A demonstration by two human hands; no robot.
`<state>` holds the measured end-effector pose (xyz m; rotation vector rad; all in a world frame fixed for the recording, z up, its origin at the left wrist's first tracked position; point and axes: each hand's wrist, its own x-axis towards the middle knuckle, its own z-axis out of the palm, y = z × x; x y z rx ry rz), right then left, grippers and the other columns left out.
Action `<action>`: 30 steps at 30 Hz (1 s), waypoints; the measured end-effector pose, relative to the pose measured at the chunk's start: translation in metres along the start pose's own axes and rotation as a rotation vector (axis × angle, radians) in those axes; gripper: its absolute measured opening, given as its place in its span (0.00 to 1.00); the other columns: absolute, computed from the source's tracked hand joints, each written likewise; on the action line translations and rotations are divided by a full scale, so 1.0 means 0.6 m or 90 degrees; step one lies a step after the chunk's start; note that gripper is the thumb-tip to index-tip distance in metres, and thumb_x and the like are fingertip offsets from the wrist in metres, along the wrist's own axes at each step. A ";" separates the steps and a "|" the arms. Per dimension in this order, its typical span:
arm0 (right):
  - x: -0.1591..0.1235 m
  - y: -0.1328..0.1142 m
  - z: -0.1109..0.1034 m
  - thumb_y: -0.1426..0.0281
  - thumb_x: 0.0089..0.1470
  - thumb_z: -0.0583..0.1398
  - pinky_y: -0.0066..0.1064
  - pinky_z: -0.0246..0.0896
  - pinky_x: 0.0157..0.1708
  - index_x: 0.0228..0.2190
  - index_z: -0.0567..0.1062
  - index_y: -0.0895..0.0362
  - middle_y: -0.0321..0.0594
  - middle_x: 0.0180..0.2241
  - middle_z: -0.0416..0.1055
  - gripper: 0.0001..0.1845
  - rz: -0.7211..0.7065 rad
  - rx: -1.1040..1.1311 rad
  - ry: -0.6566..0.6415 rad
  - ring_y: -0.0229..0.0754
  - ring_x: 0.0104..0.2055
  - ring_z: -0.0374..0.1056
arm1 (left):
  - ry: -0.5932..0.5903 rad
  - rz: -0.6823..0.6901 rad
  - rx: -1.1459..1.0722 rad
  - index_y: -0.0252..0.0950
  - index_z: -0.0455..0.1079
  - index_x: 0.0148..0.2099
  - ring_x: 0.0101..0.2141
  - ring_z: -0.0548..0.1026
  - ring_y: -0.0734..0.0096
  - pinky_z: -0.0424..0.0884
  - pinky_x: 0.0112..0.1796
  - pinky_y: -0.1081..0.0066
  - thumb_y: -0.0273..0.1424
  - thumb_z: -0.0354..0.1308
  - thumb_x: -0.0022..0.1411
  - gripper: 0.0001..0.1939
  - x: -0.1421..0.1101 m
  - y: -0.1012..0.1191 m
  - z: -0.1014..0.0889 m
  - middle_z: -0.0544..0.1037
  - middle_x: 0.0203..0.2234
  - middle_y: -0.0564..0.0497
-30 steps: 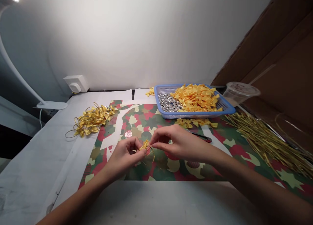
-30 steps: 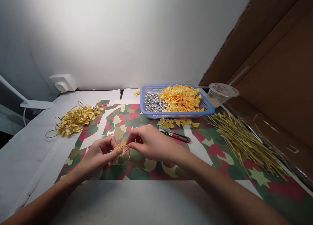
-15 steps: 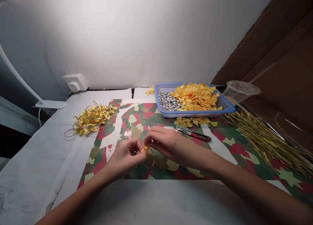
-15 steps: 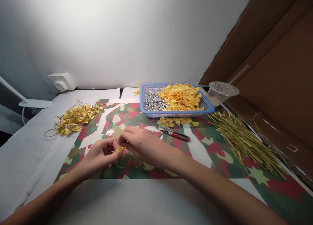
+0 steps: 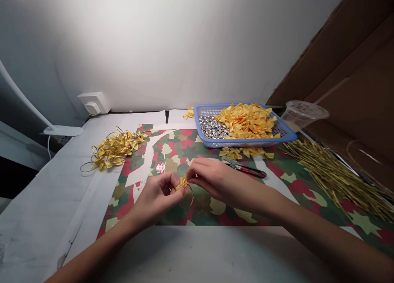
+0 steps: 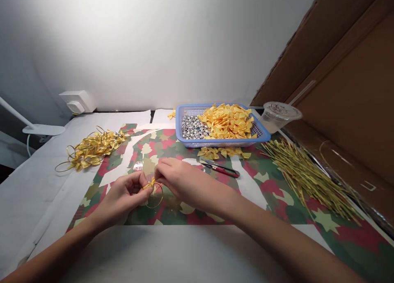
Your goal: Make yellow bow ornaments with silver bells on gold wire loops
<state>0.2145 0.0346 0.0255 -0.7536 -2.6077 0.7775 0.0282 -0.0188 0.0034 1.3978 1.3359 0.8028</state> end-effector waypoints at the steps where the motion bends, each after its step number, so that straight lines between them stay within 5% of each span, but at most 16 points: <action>1: -0.002 -0.001 -0.001 0.82 0.58 0.53 0.28 0.59 0.29 0.31 0.68 0.59 0.39 0.32 0.67 0.09 -0.009 -0.008 -0.004 0.37 0.30 0.62 | 0.000 -0.005 -0.005 0.37 0.57 0.24 0.19 0.54 0.79 0.51 0.20 0.76 0.31 0.55 0.53 0.10 0.000 -0.001 0.000 0.59 0.17 0.61; 13: 0.000 -0.023 -0.006 0.91 0.46 0.54 0.26 0.58 0.28 0.32 0.68 0.61 0.40 0.34 0.66 0.16 0.001 -0.082 -0.098 0.37 0.31 0.60 | -0.042 -0.001 0.065 0.38 0.53 0.22 0.20 0.52 0.79 0.48 0.20 0.75 0.25 0.52 0.48 0.09 -0.004 0.007 0.007 0.55 0.16 0.61; 23: 0.000 -0.015 0.001 0.88 0.49 0.54 0.26 0.58 0.28 0.30 0.67 0.59 0.39 0.32 0.65 0.13 -0.031 -0.071 -0.063 0.36 0.29 0.59 | -0.050 0.041 0.105 0.38 0.52 0.23 0.20 0.52 0.78 0.50 0.20 0.76 0.25 0.51 0.49 0.10 -0.008 0.005 0.008 0.55 0.16 0.61; 30: -0.008 -0.008 -0.004 0.85 0.55 0.51 0.27 0.55 0.26 0.31 0.67 0.58 0.39 0.31 0.65 0.11 -0.047 -0.094 -0.006 0.36 0.27 0.58 | 0.014 0.061 0.085 0.38 0.56 0.23 0.19 0.54 0.78 0.52 0.20 0.76 0.28 0.54 0.52 0.10 -0.007 0.004 0.007 0.58 0.17 0.60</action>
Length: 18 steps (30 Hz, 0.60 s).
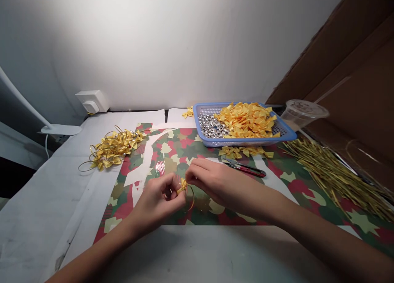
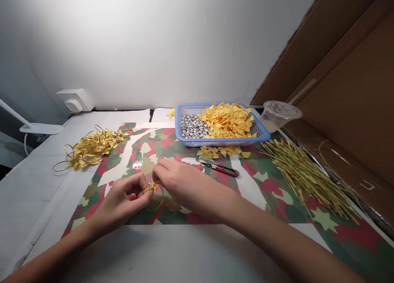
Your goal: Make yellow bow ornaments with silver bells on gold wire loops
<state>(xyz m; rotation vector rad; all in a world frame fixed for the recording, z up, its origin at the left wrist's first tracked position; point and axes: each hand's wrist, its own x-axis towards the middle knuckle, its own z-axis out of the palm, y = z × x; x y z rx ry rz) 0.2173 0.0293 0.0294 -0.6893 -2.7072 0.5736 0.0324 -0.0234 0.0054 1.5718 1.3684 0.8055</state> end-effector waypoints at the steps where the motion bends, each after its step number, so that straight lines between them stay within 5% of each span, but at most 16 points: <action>1: -0.001 -0.002 -0.002 0.85 0.54 0.51 0.27 0.55 0.25 0.31 0.67 0.58 0.39 0.31 0.65 0.12 0.004 -0.011 -0.005 0.37 0.27 0.58 | 0.008 -0.005 -0.013 0.37 0.57 0.23 0.20 0.54 0.78 0.52 0.20 0.76 0.28 0.54 0.53 0.10 0.000 -0.001 -0.001 0.59 0.17 0.60; 12: -0.005 -0.011 -0.004 0.90 0.44 0.50 0.25 0.50 0.22 0.28 0.66 0.58 0.38 0.28 0.63 0.17 -0.021 -0.091 -0.023 0.36 0.24 0.54 | 0.024 -0.047 -0.160 0.35 0.62 0.24 0.20 0.64 0.78 0.61 0.22 0.76 0.33 0.60 0.54 0.11 0.005 -0.003 -0.004 0.69 0.18 0.56; 18: -0.008 -0.012 -0.002 0.86 0.54 0.49 0.27 0.53 0.23 0.30 0.69 0.59 0.40 0.28 0.65 0.14 -0.039 -0.067 0.029 0.38 0.25 0.57 | 0.015 -0.067 -0.255 0.35 0.65 0.24 0.19 0.67 0.79 0.66 0.22 0.77 0.33 0.63 0.53 0.12 0.006 0.002 -0.009 0.72 0.18 0.56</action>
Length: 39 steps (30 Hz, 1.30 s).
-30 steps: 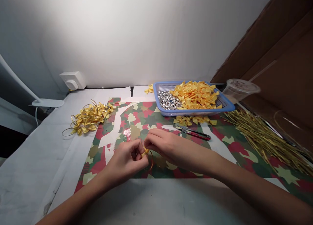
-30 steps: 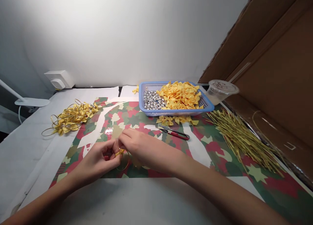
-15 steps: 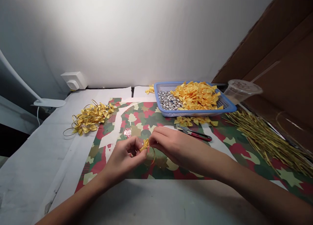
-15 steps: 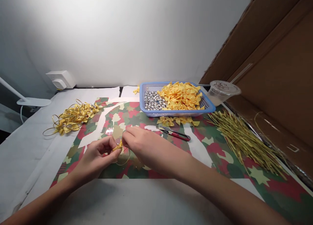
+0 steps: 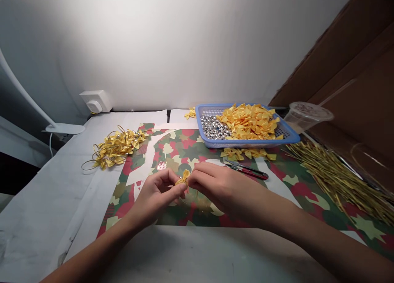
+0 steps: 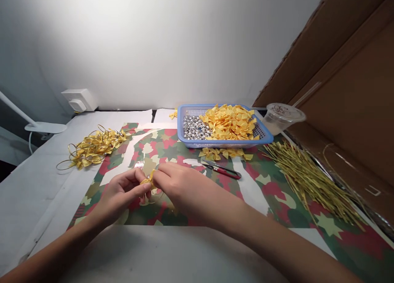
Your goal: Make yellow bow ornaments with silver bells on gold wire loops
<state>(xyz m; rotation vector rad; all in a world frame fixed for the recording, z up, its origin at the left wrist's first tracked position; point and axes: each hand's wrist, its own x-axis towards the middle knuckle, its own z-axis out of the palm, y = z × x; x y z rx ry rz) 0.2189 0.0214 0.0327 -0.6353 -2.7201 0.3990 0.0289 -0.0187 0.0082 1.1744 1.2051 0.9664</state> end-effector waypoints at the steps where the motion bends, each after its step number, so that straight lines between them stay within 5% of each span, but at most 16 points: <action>1: 0.001 0.000 0.001 0.84 0.56 0.49 0.27 0.54 0.24 0.31 0.70 0.59 0.40 0.28 0.66 0.14 0.000 0.006 0.011 0.38 0.26 0.58 | -0.001 -0.002 -0.017 0.35 0.65 0.24 0.18 0.67 0.79 0.66 0.22 0.78 0.33 0.64 0.53 0.12 0.001 0.000 -0.001 0.73 0.18 0.56; 14: 0.005 -0.006 0.029 0.80 0.61 0.48 0.27 0.58 0.25 0.31 0.73 0.62 0.43 0.27 0.68 0.15 -0.038 0.022 0.142 0.39 0.26 0.60 | 0.012 -0.010 -0.112 0.35 0.70 0.28 0.17 0.69 0.82 0.68 0.20 0.81 0.34 0.64 0.53 0.09 0.006 -0.002 -0.004 0.73 0.21 0.58; 20: 0.006 0.004 0.001 0.73 0.58 0.56 0.28 0.58 0.27 0.28 0.73 0.57 0.39 0.30 0.69 0.08 0.086 0.208 0.052 0.37 0.28 0.63 | 0.001 -0.017 -0.053 0.34 0.68 0.28 0.18 0.69 0.82 0.68 0.21 0.80 0.34 0.63 0.54 0.10 0.006 0.001 -0.005 0.72 0.20 0.58; 27: 0.017 0.016 0.008 0.65 0.58 0.57 0.28 0.59 0.26 0.32 0.73 0.56 0.37 0.30 0.70 0.08 0.288 0.460 0.096 0.36 0.28 0.63 | -0.013 0.005 0.030 0.34 0.68 0.28 0.19 0.67 0.80 0.68 0.22 0.79 0.34 0.61 0.55 0.10 0.004 -0.001 -0.002 0.72 0.22 0.56; 39: 0.028 0.018 0.023 0.63 0.54 0.60 0.29 0.56 0.28 0.26 0.72 0.57 0.36 0.29 0.67 0.10 0.300 0.571 0.049 0.37 0.30 0.61 | -0.022 -0.030 0.035 0.33 0.68 0.29 0.24 0.69 0.78 0.64 0.24 0.79 0.35 0.62 0.55 0.10 0.003 -0.014 -0.004 0.72 0.23 0.55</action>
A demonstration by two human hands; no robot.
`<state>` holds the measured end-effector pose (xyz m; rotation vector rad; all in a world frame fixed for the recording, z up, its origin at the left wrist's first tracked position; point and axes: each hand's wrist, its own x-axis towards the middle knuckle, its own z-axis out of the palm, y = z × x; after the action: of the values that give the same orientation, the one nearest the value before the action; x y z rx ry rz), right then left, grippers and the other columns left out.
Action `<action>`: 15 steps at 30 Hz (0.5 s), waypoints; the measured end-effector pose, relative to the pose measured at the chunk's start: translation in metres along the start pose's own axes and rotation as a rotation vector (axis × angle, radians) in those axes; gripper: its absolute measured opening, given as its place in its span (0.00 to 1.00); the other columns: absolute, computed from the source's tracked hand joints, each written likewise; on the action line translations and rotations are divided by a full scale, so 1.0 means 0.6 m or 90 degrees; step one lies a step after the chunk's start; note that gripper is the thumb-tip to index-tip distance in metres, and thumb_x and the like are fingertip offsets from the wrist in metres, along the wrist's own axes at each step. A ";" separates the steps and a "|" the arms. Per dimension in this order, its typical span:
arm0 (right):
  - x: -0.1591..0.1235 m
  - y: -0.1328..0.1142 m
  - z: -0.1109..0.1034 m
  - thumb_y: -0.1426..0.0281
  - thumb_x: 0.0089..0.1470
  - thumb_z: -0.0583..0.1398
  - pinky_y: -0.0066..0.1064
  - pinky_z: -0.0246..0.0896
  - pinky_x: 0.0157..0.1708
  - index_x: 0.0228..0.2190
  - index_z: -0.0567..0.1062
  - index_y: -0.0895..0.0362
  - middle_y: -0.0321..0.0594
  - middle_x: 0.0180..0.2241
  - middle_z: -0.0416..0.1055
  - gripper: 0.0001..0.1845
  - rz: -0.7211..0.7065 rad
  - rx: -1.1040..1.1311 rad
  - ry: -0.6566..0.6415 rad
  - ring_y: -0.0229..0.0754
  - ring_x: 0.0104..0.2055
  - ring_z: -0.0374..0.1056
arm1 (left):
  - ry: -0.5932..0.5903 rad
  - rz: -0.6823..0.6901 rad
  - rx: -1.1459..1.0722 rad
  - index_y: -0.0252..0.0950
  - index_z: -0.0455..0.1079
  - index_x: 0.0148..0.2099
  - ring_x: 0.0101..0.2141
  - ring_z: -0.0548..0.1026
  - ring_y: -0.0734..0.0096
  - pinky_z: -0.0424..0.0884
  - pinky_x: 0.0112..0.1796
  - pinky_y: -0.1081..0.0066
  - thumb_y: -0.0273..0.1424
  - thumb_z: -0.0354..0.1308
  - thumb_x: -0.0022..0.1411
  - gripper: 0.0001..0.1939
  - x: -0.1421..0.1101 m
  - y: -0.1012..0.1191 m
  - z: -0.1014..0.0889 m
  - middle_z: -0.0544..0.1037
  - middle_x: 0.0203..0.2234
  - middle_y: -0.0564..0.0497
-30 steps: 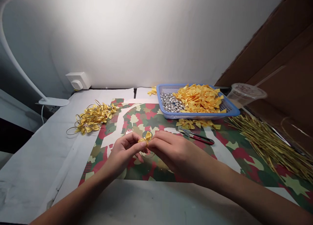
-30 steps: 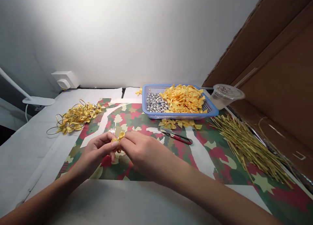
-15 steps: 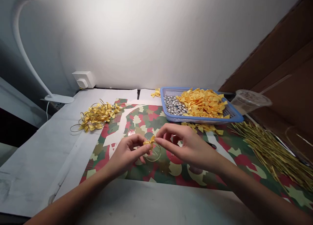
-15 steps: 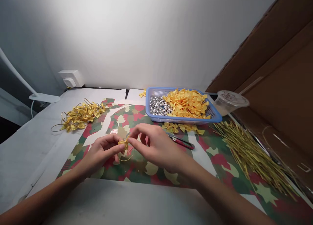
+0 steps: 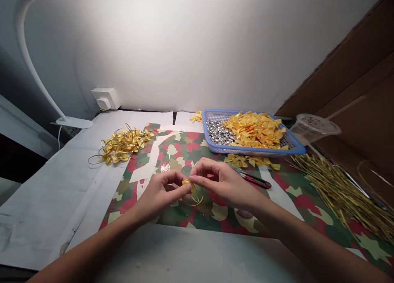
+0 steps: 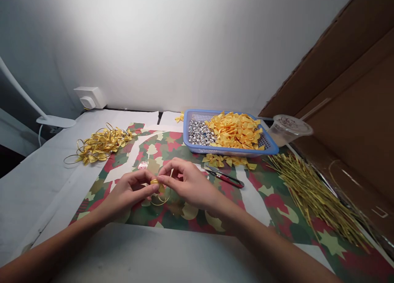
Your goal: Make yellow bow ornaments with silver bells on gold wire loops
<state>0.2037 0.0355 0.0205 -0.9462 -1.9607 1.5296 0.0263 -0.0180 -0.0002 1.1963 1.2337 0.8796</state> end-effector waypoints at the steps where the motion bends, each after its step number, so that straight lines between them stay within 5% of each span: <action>1: -0.001 0.000 0.001 0.64 0.54 0.59 0.29 0.56 0.28 0.26 0.71 0.57 0.36 0.29 0.67 0.10 -0.003 -0.002 0.005 0.37 0.30 0.61 | 0.001 -0.002 -0.004 0.33 0.68 0.29 0.24 0.69 0.77 0.64 0.24 0.78 0.36 0.62 0.55 0.11 0.000 0.000 0.000 0.72 0.23 0.55; 15: -0.008 -0.007 0.004 0.63 0.56 0.58 0.27 0.47 0.20 0.28 0.71 0.56 0.33 0.26 0.64 0.10 0.032 0.036 -0.005 0.33 0.23 0.53 | 0.015 0.030 -0.025 0.33 0.68 0.28 0.22 0.69 0.78 0.67 0.24 0.78 0.38 0.63 0.55 0.13 0.001 0.001 0.002 0.71 0.21 0.56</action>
<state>0.2043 0.0297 0.0244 -0.9736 -1.9023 1.6106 0.0275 -0.0174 0.0004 1.1912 1.2065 0.9508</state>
